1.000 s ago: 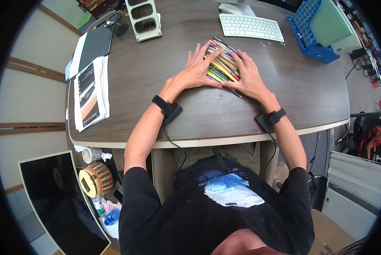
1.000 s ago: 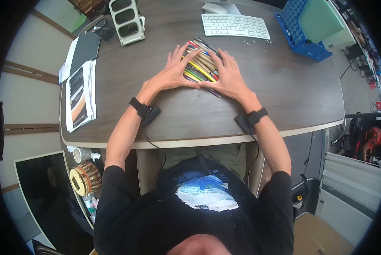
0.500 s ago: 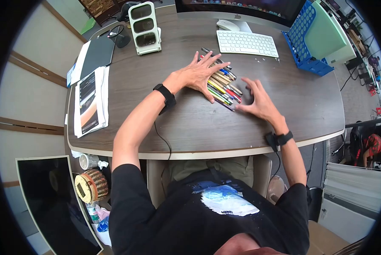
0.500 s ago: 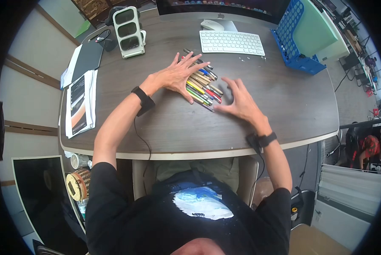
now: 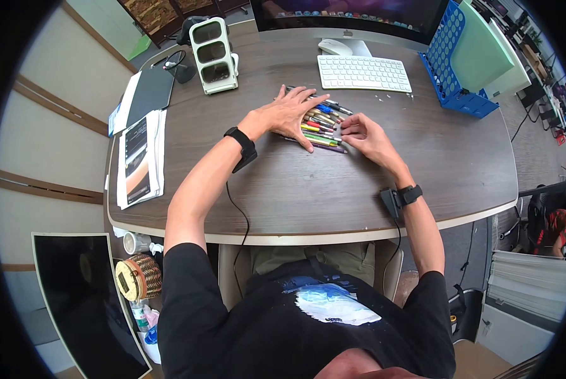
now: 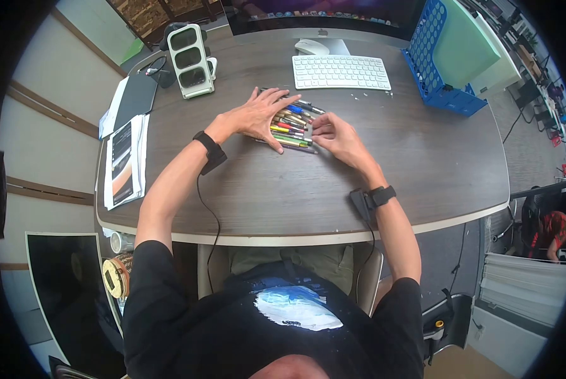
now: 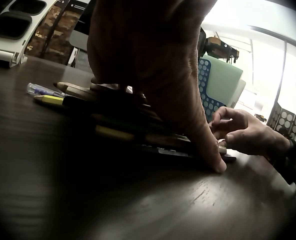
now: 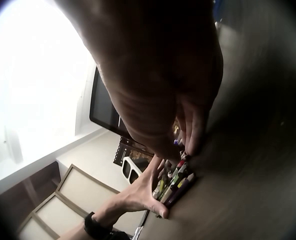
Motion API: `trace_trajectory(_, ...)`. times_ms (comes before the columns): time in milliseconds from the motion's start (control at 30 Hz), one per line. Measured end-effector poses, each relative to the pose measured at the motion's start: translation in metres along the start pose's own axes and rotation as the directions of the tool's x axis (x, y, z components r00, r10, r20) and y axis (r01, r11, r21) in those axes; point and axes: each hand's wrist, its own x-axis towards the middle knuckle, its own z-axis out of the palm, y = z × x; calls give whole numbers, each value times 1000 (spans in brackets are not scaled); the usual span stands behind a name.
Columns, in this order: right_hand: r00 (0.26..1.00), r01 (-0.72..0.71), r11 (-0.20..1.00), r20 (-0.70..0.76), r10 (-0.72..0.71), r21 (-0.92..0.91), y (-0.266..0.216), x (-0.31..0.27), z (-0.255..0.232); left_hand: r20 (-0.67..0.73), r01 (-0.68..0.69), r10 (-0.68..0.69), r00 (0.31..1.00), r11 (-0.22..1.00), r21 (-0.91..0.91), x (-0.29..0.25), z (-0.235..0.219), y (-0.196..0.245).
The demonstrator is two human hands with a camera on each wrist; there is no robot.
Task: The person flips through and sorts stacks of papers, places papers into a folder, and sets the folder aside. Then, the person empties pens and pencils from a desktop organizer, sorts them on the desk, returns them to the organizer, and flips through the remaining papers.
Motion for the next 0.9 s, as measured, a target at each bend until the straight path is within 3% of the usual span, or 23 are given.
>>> trace_trajectory(100, 999, -38, 999, -31, 39, 19, 19, -8, -25, -28, 29, -29, 999, 1000, -13, -5, 0, -4)
trace_trajectory(167, 996, -48, 938, -54, 70, 344, 25, -11, -40, -96, 4, -3, 995, 1000, 9, -10, 5, -5)
trace_trajectory(233, 993, -49, 899, -79, 93, 434, 32, -13, -48, -140, 68, -71, 988, 997, -23, -17, 11, 1)
trace_trajectory(300, 992, 2, 786, -98, 75, 618, 34, -13, -53, -186, 56, -50, 981, 998, 27, -26, 19, 9)
trace_trajectory(400, 995, 5, 802, -83, 55, 598, 35, -12, -56, -307, 114, -86, 948, 991, 75, -38, 28, 31)
trace_trajectory(500, 993, 14, 841, -105, 51, 541, 37, -12, -63, -314, 116, -56, 948, 977, 176, -41, 29, 49)
trace_trajectory(633, 984, 41, 842, -166, 59, 538, 41, -14, -67, -271, 82, -14, 962, 967, 241, -40, 17, 57)
trace_trajectory(700, 986, 35, 862, -161, 54, 505, 41, -15, -66, -141, 116, -95, 985, 983, 142, -36, 2, 53)
trace_trajectory(767, 985, 23, 865, -160, 67, 502, 40, -15, -68, -135, 118, -101, 986, 985, 123, -28, -13, 48)
trace_trajectory(833, 985, 7, 868, -154, 80, 497, 40, -14, -68, 26, 252, -255, 967, 965, 77, -16, -26, 41)
trace_trajectory(900, 986, 16, 855, -150, 72, 519, 41, -14, -68, -11, 227, -227, 974, 971, 79, -11, -27, 32)
